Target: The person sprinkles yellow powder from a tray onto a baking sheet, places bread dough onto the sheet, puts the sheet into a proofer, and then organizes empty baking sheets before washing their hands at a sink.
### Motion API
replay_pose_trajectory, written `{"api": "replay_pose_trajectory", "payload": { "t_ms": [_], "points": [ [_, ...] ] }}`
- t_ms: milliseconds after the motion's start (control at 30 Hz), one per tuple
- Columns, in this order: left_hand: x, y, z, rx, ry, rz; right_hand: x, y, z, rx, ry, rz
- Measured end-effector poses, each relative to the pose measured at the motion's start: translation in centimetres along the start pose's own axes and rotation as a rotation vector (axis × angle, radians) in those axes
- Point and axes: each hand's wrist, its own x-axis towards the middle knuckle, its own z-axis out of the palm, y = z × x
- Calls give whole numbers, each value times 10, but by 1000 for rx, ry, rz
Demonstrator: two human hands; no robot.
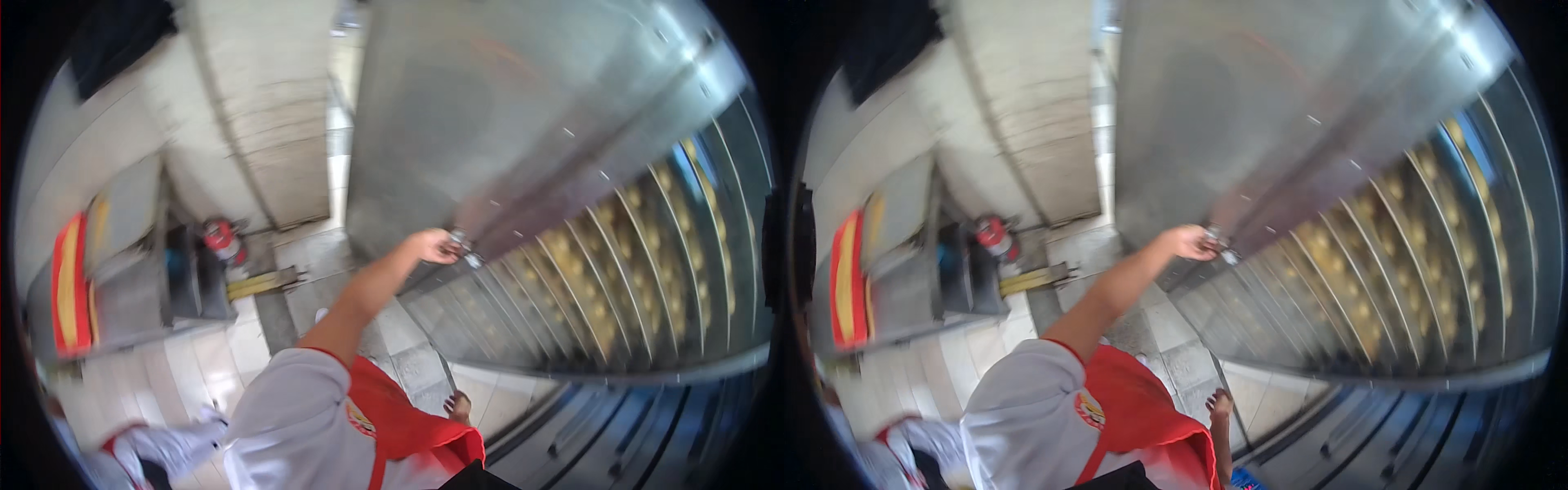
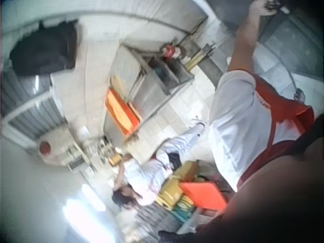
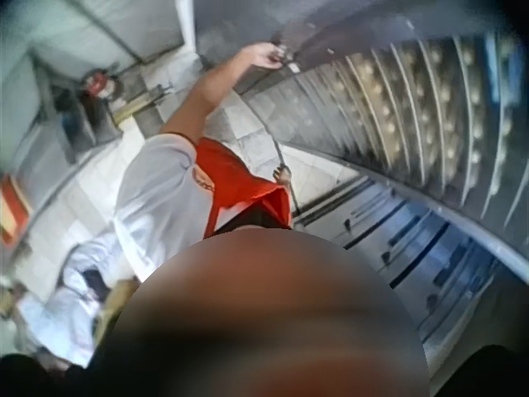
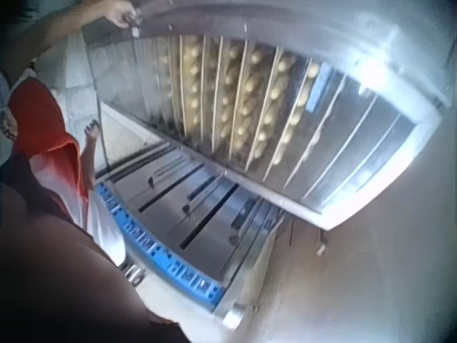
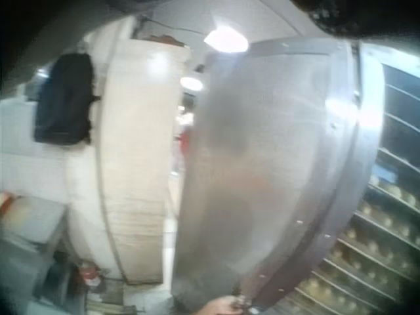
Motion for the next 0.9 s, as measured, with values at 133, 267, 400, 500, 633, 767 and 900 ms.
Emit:
{"api": "replay_pose_trajectory", "payload": {
  "t_ms": [133,267,400,500,633,767,900],
  "points": [
    [-59,-65,38,275,439,310,-23,28,-3,-80,-30,80],
    [-185,-150,-36,305,393,410,-19,47,35,-288,-156,125],
    [-386,-299,-175,-240,658,543,-27,62,107,-496,-264,120],
    [-540,-390,-218,-437,968,573,-37,81,155,-593,-277,116],
    [-742,-555,-254,-640,1066,1016,-81,106,273,-784,-393,57],
    [-858,-618,-248,-985,1391,1068,-153,126,417,-724,-588,-143],
    [-918,-643,-247,-1112,1350,1067,-264,133,584,-778,-789,-231]
  ]
}}
